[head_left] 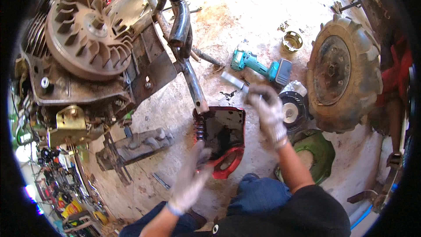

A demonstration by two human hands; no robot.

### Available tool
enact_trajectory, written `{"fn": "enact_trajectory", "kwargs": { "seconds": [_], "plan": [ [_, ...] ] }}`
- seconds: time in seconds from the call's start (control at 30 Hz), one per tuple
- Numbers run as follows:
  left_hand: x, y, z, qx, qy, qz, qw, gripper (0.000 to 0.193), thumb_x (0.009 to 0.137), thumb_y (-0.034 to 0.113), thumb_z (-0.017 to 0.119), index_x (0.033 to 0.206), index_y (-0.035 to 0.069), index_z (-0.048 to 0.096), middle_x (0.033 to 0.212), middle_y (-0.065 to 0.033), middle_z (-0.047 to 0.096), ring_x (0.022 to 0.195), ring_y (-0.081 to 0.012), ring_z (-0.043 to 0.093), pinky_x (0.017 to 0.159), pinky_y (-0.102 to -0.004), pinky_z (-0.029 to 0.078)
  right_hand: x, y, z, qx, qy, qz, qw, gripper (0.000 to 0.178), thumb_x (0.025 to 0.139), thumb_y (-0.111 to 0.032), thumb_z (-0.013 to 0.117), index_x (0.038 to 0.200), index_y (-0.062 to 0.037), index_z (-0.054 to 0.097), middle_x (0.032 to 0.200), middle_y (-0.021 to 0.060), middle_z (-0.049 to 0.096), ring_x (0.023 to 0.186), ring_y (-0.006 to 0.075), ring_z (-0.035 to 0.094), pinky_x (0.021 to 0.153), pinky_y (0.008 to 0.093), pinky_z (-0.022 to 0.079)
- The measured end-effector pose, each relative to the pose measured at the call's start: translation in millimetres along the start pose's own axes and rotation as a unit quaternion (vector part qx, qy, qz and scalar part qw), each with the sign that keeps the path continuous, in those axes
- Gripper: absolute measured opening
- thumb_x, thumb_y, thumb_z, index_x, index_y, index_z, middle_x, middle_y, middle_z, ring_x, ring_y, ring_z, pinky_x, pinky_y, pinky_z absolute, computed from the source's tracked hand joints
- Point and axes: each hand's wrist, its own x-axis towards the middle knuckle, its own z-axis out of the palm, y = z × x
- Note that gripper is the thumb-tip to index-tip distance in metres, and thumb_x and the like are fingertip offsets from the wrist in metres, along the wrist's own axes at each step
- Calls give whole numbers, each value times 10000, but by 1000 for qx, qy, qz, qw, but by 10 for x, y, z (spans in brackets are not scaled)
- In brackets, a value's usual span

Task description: The person uses a cordless impact wrench to remove bolts from a small engine mounted on a green frame. They repeatedly position the tool, remove fasteners, and place them into a red oil container while sitting on the floor.

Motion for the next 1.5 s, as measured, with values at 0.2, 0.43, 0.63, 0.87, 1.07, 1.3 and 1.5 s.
{"fn": "enact_trajectory", "kwargs": {
  "seconds": [0.2, 0.43, 0.63, 0.87, 1.07, 1.3, 1.5],
  "plan": [
    [790, -338, 299, -492, 50, -73, 866, 323, 952, 225, 606, 1196, 23, 541, 958, -145, 670, 902, -296, 670, 848, -439, 554, -590, -407, 4, -170, -451, 72, 873, 378, 862, -209, 719, 1203, -69, 633, 1142, 122, 658, 1122, 230, 606, 999, 364, 470],
    [564, -393, -86, -556, 107, -145, 812, 296, 956, 300, 604, 962, 5, 601, 853, -137, 674, 819, -295, 700, 797, -392, 591, 1468, 406, -149, -701, -76, -16, 709, 695, 842, -342, 683, 1413, -50, 416, 1405, 274, 455, 1257, 432, 486, 1047, 451, 405],
    [463, -381, -277, -582, 123, -87, 799, 308, 997, 306, 505, 926, 21, 599, 807, -136, 655, 733, -250, 649, 670, -376, 548, 1358, 381, -118, -716, -107, 11, 690, 640, 807, -326, 664, 1371, -109, 453, 1135, 233, 653, 1073, 379, 630, 925, 453, 483],
    [729, -376, -320, -797, -6, -53, 602, 261, 976, 228, 518, 1064, -11, 576, 756, -40, 616, 640, -154, 586, 600, -298, 508, 133, -317, -366, -502, -148, -148, 839, 509, 835, -263, 633, 1312, -126, 520, 1027, 170, 702, 911, 303, 691, 734, 394, 561],
    [916, 6, -326, -864, -163, -23, 477, 221, 933, 254, 640, 936, 38, 599, 723, -12, 600, 603, -109, 562, 573, -257, 501, -1037, -604, -295, -243, -225, -4, 944, 463, 863, -258, 630, 1288, -104, 529, 1033, 134, 688, 893, 259, 672, 730, 367, 552],
    [783, 273, -240, -890, -238, -14, 389, 252, 936, 305, 644, 840, 79, 587, 650, 23, 560, 536, -73, 517, 505, -243, 468, -1159, -548, -20, -128, -298, 68, 943, 413, 895, -252, 626, 1259, -78, 540, 1040, 93, 671, 871, 207, 650, 725, 337, 543],
    [462, 547, -176, -773, 38, 58, 631, 242, 988, 317, 574, 958, 78, 593, 583, 91, 381, 431, -27, 334, 392, -217, 288, -1291, -147, -121, -116, -306, 56, 943, 373, 923, -247, 622, 1235, -57, 550, 1046, 58, 656, 852, 163, 631, 721, 310, 534]
  ]
}}
